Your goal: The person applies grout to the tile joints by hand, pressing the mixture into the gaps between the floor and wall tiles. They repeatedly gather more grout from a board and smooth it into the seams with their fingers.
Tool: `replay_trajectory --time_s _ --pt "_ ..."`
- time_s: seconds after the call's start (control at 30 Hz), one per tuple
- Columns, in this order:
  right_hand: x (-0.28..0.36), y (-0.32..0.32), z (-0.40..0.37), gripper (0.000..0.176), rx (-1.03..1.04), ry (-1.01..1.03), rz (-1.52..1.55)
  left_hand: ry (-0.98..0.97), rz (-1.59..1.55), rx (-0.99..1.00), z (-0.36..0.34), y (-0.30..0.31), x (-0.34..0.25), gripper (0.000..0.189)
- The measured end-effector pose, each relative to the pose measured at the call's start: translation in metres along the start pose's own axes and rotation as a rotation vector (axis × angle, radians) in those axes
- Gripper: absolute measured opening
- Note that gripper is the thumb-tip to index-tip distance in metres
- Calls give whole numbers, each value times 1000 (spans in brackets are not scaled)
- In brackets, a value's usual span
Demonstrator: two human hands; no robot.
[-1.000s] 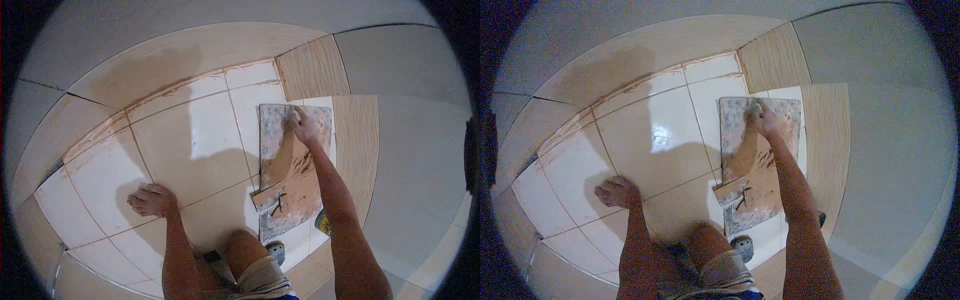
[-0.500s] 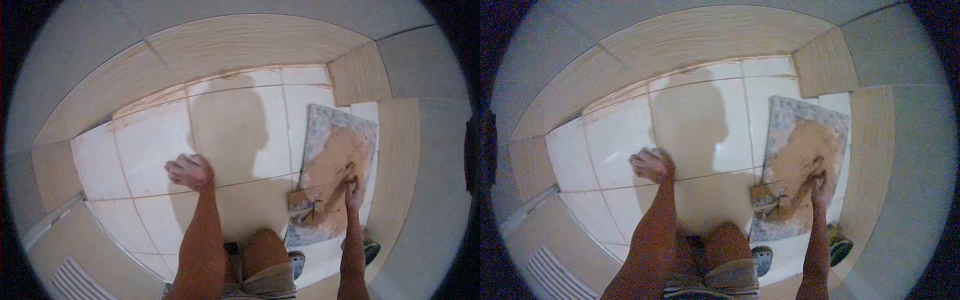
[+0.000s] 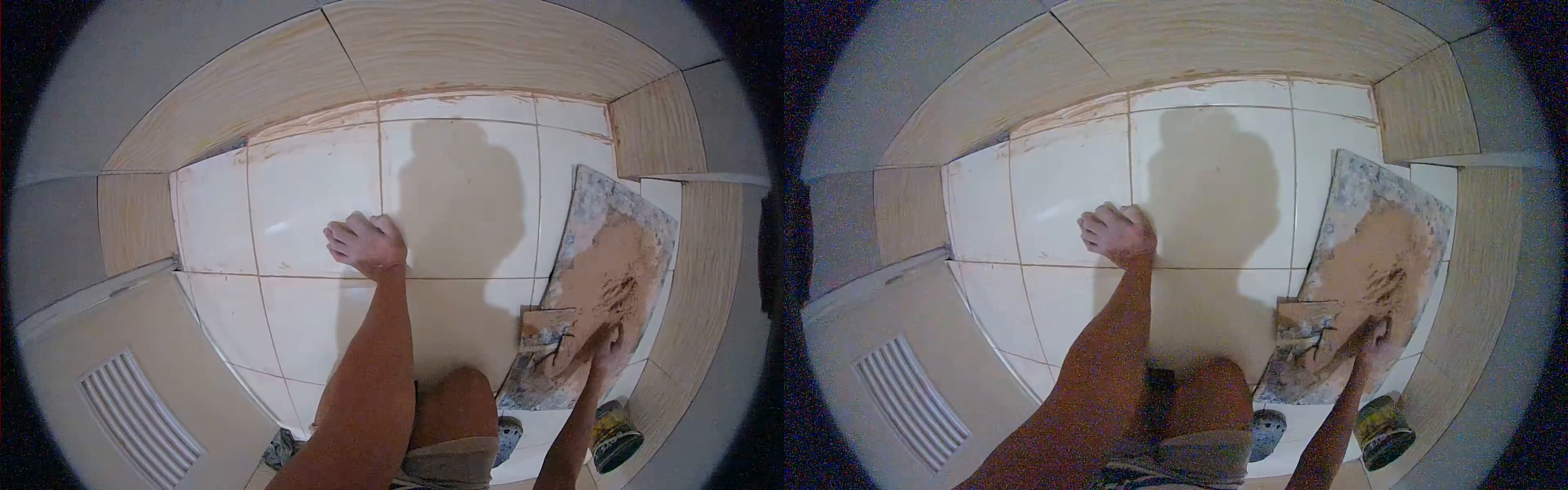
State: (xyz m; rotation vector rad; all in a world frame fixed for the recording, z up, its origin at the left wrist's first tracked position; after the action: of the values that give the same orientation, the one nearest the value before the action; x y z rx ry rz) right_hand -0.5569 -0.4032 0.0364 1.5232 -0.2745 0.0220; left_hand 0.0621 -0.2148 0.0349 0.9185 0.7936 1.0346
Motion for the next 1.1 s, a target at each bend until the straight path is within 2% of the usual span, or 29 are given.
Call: replay_trajectory --time_s 0.03,0.1,0.13,0.2,0.23,0.3,0.37,0.4,0.47,0.5,0.53,0.6,0.63,0.73,0.77,0.83,0.87,0.93,0.97,1.03,1.1 --pt "-52 -36 7 47 6 -4 207 -1 5 -7 1 1 -1 21" --pt "-57 -52 3 49 21 -11 416 17 9 45 0 -4 1 27" --pt "-28 -42 -8 50 76 -144 503 16 14 43 0 -4 1 27" --pt "-27 -55 -15 51 140 -275 589 1 -24 -8 0 1 0 27" --pt "-58 -91 -13 50 242 -308 893 4 -18 -11 0 2 0 27" --pt "-56 -117 -16 49 356 -333 1202 -6 -16 -18 1 2 -1 27" --pt "-26 -72 -22 54 37 -167 505 14 -9 -16 1 4 0 27" --pt "-13 -67 -24 54 52 -155 511 29 -11 -9 2 4 1 27" --pt "18 -55 -25 59 22 -55 116 52 20 7 3 4 3 27" --pt "28 -58 -26 59 47 -30 124 55 -16 33 3 3 4 28" --pt "12 -70 -28 59 128 -205 347 59 -54 57 4 2 5 28" --pt "-3 -90 -30 60 238 -366 563 79 -40 48 5 3 7 29" --pt "2 -81 -29 44 147 -336 647 75 -55 51 5 3 7 29" --pt "36 -57 -35 28 53 -348 566 92 -100 68 5 0 10 32" --pt "-9 -82 -19 32 84 -354 737 99 -96 99 4 -3 11 34" --pt "-36 -109 -7 36 121 -354 907 104 -92 106 5 -1 12 34" --pt "-38 -111 -6 44 111 -343 708 99 -94 112 5 -2 11 34" --pt "-21 -101 -10 56 101 -326 505 108 -97 123 5 -4 13 34" --pt "13 -84 -22 54 74 -294 455 111 -102 134 5 -5 13 35" --pt "17 -79 -22 53 48 -262 398 115 -97 142 5 -4 14 35" --pt "-2 -103 -8 48 172 -151 542 115 -98 149 5 -6 15 35"
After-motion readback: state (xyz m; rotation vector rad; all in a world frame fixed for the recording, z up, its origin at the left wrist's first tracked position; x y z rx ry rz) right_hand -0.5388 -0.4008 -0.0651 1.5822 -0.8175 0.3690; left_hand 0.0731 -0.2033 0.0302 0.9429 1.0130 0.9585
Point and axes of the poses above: each hand's wrist, its own z-axis towards the middle knuckle, its own y-axis out of the back of the hand, x = y × z, the point moved 9 cm from there along z, towards the middle knuckle, and after that the axes turned 1 degree about -y, right-handed, at the moved point
